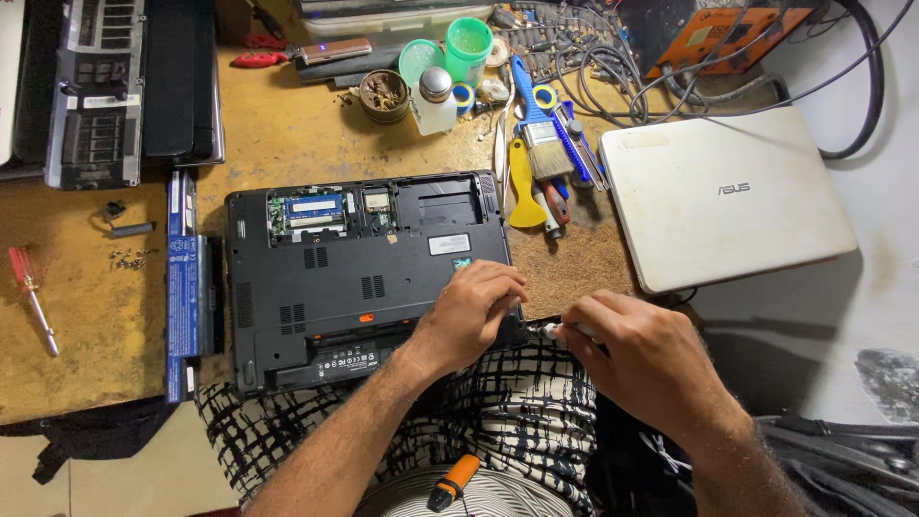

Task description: The person uses a screwdriver to remove screws from the bottom cover of a laptop. They then remove the cover, unscrew and remove the battery, and place the components on the workbench.

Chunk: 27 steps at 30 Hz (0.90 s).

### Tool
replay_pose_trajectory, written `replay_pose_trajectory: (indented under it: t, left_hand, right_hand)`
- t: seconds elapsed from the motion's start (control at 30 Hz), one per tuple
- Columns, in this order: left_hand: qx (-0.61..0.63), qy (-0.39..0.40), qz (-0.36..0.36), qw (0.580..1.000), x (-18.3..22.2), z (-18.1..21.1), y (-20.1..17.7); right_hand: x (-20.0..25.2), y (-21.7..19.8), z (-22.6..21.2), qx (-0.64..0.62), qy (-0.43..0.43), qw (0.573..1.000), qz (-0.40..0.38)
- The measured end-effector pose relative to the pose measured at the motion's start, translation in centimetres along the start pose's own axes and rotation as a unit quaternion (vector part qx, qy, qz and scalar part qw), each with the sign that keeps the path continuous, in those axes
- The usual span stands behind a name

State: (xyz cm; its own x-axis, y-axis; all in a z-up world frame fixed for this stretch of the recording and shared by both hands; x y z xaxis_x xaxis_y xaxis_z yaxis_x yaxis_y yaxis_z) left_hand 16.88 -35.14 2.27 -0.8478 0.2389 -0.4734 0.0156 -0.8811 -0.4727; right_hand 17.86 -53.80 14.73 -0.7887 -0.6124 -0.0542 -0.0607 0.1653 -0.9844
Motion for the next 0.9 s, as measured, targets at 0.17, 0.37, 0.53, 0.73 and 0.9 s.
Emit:
replay_pose_trajectory:
  t: [0.17,0.37,0.53,0.73,0.9]
  left_hand:
    - [-0.002,0.007,0.004,1.000,0.0,0.0,0.1]
    - [-0.009,0.018,0.008,1.000,0.0,0.0,0.2]
    - [-0.007,0.019,0.017,1.000,0.1,-0.2,0.2]
    - [-0.002,0.025,0.020,0.999,0.0,0.0,0.0]
    - [-0.010,0.013,0.009,1.000,-0.1,0.2,0.0]
  right_hand:
    - [0.4,0.6,-0.3,0.084,0.019,0.996,-0.001]
    - [0.0,1.0,-0.5,0.116,-0.012,0.992,-0.052]
    - [-0.3,0.4,-1.9,0.031,-0.080,0.995,-0.049]
    - [-0.7,-0.4,-2.3,-0.039,-0.119,0.989,-0.075]
    - [-0.8,-0.2,-1.1,0.048,-0.053,0.995,-0.073]
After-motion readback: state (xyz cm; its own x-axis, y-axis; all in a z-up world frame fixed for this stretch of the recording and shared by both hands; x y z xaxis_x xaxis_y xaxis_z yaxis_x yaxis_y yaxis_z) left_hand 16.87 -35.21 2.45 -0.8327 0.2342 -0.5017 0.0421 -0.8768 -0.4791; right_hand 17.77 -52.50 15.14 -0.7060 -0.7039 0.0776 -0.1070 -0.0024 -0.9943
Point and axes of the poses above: each hand's wrist, its own x-axis away from the middle knuckle, its own y-axis out of the palm, z = x × y, the point moved 4 cm from there along -x, towards the middle knuckle, and after that the axes turned 8 degrees about y, right-handed, at the moved point
